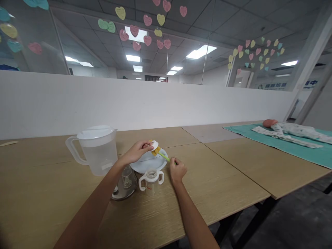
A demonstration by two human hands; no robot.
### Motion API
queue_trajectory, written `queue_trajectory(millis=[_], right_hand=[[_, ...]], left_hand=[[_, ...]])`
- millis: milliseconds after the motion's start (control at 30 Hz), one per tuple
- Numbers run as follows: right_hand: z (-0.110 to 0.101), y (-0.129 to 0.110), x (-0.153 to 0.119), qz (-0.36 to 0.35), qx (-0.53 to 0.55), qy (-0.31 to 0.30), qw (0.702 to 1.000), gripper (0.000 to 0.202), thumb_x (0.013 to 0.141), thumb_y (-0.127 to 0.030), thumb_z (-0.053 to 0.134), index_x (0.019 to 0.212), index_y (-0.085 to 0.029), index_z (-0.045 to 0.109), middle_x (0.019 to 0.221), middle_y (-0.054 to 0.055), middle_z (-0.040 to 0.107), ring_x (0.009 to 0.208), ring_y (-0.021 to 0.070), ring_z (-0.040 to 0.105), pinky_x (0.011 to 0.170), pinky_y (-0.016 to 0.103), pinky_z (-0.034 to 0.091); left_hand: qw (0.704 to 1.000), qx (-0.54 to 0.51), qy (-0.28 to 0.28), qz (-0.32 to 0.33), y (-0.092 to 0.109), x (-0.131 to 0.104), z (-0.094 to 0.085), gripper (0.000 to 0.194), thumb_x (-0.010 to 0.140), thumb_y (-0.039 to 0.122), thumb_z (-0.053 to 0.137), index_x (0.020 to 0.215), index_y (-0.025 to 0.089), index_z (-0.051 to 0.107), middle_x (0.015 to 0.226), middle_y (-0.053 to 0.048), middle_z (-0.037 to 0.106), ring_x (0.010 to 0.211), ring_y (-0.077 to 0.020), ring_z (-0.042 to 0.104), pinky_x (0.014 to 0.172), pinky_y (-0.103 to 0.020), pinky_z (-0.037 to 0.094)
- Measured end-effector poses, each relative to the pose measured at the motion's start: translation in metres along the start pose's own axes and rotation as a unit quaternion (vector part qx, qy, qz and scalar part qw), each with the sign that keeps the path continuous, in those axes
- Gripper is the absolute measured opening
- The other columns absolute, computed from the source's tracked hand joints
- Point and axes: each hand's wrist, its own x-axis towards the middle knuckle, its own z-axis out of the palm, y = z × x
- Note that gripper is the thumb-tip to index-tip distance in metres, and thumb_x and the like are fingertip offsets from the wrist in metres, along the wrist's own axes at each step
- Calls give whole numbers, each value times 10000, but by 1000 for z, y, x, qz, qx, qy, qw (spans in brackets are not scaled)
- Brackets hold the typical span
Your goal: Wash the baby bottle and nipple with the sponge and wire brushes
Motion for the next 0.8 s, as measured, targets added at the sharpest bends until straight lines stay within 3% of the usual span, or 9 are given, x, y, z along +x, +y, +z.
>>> queue_trajectory(millis=[133, 333, 500, 633, 800], right_hand=[[1, 0, -2, -39, 18, -23, 999, 406, 750, -363, 367, 458, -142, 542, 461, 20, 510, 481, 98, 337, 506, 238, 218], [1, 0, -5, -62, 5, -17, 998, 417, 773, -357, 358, 469, -153, 558, 466, 21, 519, 474, 106, 376, 509, 240, 230], [2, -1, -5, -71, 4, -26, 997, 424, 775, -360, 351, 476, -151, 567, 486, 27, 534, 482, 109, 387, 510, 241, 224], [1, 1, -2, -31, 6, -24, 999, 409, 768, -355, 359, 471, -149, 551, 469, 23, 521, 472, 104, 358, 503, 243, 209], [1, 1, -2, -31, 8, -30, 999, 379, 754, -335, 376, 468, -150, 541, 471, 26, 524, 475, 102, 346, 508, 247, 200]], left_hand=[[998, 11, 60, -14, -2, 1, -6, 328, 749, 461, 498, 822, 146, 551, 590, 60, 327, 566, -93, 341, 538, -208, 307], [984, 172, -1, -49, 3, -11, -35, 337, 741, 457, 502, 790, 157, 649, 696, -4, 527, 708, -155, 485, 645, -246, 376], [967, 246, 10, -69, 19, -24, -48, 300, 728, 421, 521, 837, 186, 673, 924, -56, 589, 988, -230, 494, 862, -301, 381], [967, 244, 16, -64, 22, -25, -51, 299, 730, 414, 511, 826, 169, 654, 978, -64, 612, 930, -214, 536, 803, -282, 409], [965, 232, -41, -113, 15, -26, -57, 275, 715, 408, 519, 766, 166, 639, 794, -35, 655, 734, -174, 572, 624, -242, 388]])
